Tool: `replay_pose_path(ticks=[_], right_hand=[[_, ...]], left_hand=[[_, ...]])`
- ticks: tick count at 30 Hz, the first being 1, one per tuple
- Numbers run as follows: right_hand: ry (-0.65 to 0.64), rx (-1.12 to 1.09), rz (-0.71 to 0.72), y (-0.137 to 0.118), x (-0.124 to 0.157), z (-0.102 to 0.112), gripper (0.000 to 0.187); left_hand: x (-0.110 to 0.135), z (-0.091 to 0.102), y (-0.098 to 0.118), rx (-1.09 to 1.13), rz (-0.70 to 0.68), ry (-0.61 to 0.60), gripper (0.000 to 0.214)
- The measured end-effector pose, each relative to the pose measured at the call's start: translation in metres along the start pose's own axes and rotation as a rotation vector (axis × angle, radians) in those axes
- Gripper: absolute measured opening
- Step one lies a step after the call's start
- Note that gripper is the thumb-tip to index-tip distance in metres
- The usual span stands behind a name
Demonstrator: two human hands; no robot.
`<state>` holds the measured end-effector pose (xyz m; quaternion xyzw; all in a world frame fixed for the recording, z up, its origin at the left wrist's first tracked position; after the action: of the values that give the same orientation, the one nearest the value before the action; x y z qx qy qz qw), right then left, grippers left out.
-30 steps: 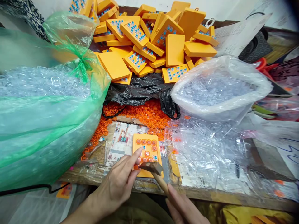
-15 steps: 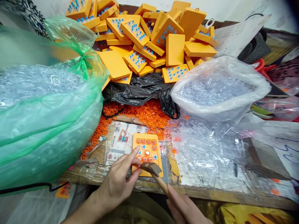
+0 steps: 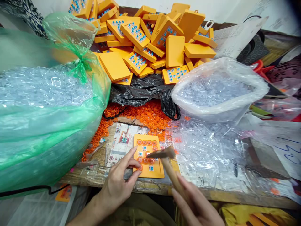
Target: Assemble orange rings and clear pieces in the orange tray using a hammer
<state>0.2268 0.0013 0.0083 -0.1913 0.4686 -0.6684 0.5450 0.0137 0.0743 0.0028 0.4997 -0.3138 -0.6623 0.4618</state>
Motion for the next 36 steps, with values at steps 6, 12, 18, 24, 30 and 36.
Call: replay_pose_path(ticks=[6,12,18,24,30,36], right_hand=[[0.029,-0.287,-0.506,0.044,-0.04,-0.029,0.062],[0.0,-0.307,-0.478,0.03,-0.052,-0.05,0.061],[0.017,-0.369,-0.545,0.046,-0.035,-0.034,0.064],[0.157,-0.475,-0.543,0.048,-0.032,-0.012,0.06],[0.139,-0.455,-0.518,0.045,-0.028,-0.009,0.061],[0.157,-0.456,-0.538,0.047,-0.02,-0.007,0.059]], left_hand=[[-0.015,0.012,-0.015,0.084,0.179,0.058,0.048],[-0.067,0.032,-0.006,-0.451,-0.153,0.126,0.027],[-0.073,0.06,0.095,-0.676,-0.548,0.311,0.039],[-0.114,0.129,0.144,-1.029,-0.446,0.518,0.036],[-0.146,0.15,0.051,-1.424,0.175,0.186,0.024],[-0.135,0.158,0.068,-1.297,0.075,0.42,0.027]])
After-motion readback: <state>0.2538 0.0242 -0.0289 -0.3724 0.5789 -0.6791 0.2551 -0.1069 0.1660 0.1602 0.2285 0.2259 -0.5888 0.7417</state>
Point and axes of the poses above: each hand's wrist, its own x-axis away from the middle knuckle, its own z-axis out of the back of the hand, y = z × x, the point moved 10 cm from there along -x, towards the middle knuckle, and after that the axes turned 9 degrees about y, right-handed, at the moved point
